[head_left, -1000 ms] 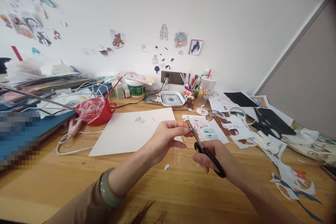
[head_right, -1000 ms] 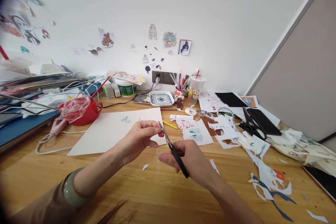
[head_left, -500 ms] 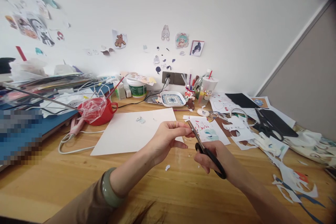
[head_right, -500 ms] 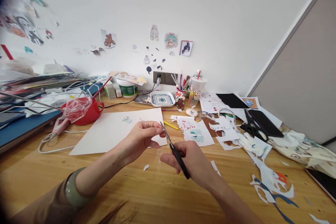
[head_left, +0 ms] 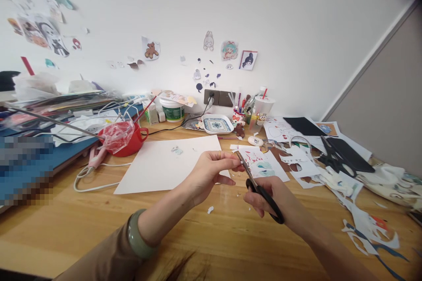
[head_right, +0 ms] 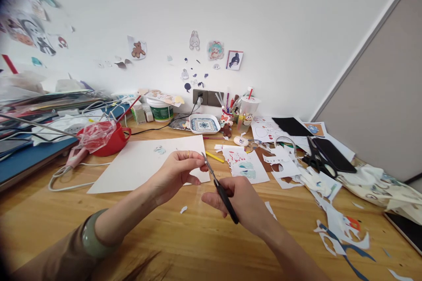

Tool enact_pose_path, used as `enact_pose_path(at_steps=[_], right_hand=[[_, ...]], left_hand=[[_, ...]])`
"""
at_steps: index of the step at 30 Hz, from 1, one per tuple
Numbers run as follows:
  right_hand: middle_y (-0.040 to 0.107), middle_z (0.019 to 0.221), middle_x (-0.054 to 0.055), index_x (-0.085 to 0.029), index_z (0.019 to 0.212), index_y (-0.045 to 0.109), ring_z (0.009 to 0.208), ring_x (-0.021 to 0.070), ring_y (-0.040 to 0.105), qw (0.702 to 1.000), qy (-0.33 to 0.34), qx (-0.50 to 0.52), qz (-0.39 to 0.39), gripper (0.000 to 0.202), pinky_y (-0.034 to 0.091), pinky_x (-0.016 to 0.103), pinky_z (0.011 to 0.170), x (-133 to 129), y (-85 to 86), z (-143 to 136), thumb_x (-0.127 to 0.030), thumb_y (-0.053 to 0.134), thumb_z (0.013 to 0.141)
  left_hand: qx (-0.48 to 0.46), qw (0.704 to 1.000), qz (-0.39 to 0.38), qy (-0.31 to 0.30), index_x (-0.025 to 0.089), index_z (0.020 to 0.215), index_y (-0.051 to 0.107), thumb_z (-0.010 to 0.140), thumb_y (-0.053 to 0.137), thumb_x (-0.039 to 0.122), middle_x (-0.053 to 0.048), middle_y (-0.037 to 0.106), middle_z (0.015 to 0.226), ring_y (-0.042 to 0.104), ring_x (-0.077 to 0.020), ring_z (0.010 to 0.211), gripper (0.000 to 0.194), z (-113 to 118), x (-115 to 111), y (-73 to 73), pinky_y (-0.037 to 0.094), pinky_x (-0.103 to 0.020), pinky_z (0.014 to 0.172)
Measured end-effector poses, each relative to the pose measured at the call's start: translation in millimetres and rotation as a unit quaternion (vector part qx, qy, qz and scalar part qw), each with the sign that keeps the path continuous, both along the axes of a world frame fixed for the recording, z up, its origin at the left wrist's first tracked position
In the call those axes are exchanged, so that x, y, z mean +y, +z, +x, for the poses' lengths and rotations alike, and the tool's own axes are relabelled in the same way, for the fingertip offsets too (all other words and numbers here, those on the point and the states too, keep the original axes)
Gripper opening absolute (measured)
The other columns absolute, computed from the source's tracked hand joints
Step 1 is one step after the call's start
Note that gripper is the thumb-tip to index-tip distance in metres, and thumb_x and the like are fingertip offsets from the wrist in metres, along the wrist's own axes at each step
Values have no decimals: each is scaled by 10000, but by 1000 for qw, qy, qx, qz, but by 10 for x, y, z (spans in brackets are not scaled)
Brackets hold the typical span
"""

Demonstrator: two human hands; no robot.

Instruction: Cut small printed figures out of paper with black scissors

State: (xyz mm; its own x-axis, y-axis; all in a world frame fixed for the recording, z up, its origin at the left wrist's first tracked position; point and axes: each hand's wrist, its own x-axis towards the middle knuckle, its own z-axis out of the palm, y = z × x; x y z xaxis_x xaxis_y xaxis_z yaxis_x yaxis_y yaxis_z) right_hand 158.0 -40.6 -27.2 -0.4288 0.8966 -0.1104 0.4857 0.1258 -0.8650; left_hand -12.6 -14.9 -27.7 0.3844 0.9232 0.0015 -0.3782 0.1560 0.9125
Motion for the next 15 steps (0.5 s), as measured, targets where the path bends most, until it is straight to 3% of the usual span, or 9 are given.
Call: enact_pose_path(at_steps=[15], right_hand=[[372, 431, -62, -187, 493, 383, 417, 80, 326, 999, -28, -20, 19, 388, 230, 206, 399, 2, -12, -7, -468, 548, 702]], left_hand=[[20, 1000, 8, 7, 135, 671, 612, 621, 642, 304, -37, 579, 689, 504, -127, 691, 179, -13, -7, 52, 438, -191, 486]])
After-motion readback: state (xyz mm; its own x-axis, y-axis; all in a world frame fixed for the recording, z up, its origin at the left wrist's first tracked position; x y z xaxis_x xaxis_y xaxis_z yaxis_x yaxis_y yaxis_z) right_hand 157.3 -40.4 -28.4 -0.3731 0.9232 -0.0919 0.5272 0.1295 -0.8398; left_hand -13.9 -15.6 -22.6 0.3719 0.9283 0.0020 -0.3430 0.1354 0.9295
